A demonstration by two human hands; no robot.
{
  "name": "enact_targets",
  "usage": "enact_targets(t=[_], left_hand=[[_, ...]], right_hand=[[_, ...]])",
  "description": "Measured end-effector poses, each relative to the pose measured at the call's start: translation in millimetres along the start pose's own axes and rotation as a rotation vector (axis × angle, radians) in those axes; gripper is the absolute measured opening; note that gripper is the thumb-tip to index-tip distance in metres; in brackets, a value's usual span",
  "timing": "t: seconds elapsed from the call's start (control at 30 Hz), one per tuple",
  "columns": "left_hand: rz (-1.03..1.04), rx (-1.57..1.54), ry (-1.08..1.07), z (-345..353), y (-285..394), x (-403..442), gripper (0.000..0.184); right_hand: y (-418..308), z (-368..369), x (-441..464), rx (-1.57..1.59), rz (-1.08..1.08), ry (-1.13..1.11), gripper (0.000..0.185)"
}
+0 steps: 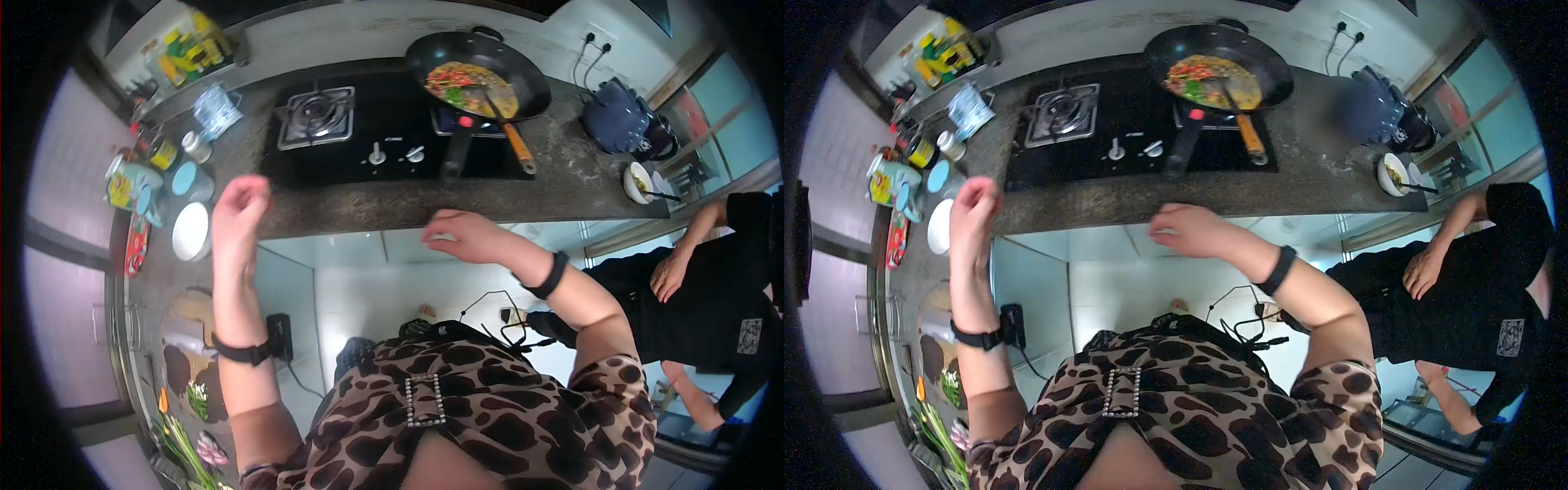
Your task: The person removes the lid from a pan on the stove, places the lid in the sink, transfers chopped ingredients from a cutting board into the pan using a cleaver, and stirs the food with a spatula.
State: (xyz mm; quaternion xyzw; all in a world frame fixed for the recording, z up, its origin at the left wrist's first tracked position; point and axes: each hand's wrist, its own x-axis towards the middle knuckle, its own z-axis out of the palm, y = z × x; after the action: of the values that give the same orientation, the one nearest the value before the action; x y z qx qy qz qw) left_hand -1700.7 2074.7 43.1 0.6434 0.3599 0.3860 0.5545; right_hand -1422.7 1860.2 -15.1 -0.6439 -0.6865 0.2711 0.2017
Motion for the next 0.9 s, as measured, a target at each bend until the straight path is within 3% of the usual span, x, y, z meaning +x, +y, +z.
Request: enact_targets(t=[0.1, 0.17, 0.2, 0.27, 0.3, 0.33, 0.4, 0.47, 0.6, 0.67, 0.7, 0.8, 0.9], left_hand=[[0.126, 0.037, -0.125, 87.4, 7.8, 46.1, 0.011], [0.211, 0.118, -0.175, 136.9, 5.5, 72.7, 0.013], [0.261, 0.106, -0.216, 159.2, 3.3, 85.5, 0.014], [0.324, 0.211, -0.238, 203.7, 0.6, 110.9, 0.011], [0.356, 0.241, -0.233, 224.6, -4.2, 124.7, 0.011], [0.388, 0.271, -0.231, 243.0, -5.7, 136.0, 0.01], [0.605, 0.392, -0.221, 271.6, -7.7, 155.6, 0.01], [0.825, 0.514, -0.262, 294.4, -30.3, 188.6, 0.012], [0.769, 0.55, -0.356, 317.6, -37.8, 222.4, 0.017], [0.628, 0.585, -0.263, 324.7, -33.2, 231.5, 0.033], [0.606, 0.487, -0.221, 326.8, -31.1, 232.2, 0.043], [0.408, 0.335, -0.249, 328.5, -22.4, 233.9, 0.042], [0.441, 0.186, -0.287, 324.8, -24.2, 235.4, 0.022]], right_hand=[[39.0, -50.8, -56.8, -0.104, 0.309, -0.05, 0.019], [62.7, -71.0, -84.0, -0.046, 0.451, 0.122, 0.017], [64.5, -78.2, -89.3, -0.045, 0.455, 0.132, 0.017], [63.2, -94.9, -95.8, 0.049, 0.449, 0.544, 0.027], [64.2, -98.6, -92.2, 0.007, 0.332, 0.627, 0.046], [62.0, -102.4, -86.5, 0.008, 0.347, 0.637, 0.046], [58.1, -110.0, -70.9, -0.226, 0.123, 0.651, 0.054], [60.4, -114.4, -56.8, -0.233, 0.138, 0.607, 0.053], [71.5, -128.3, -25.9, -0.445, -0.007, 0.505, 0.038], [82.4, -133.0, -15.7, -0.425, -0.174, 0.397, 0.042], [81.5, -135.9, -11.8, -0.41, -0.167, 0.359, 0.033], [81.0, -160.2, -3.6, -0.316, -0.171, 0.358, 0.031], [78.2, -197.9, -2.3, -0.115, -0.185, 0.576, 0.025]])
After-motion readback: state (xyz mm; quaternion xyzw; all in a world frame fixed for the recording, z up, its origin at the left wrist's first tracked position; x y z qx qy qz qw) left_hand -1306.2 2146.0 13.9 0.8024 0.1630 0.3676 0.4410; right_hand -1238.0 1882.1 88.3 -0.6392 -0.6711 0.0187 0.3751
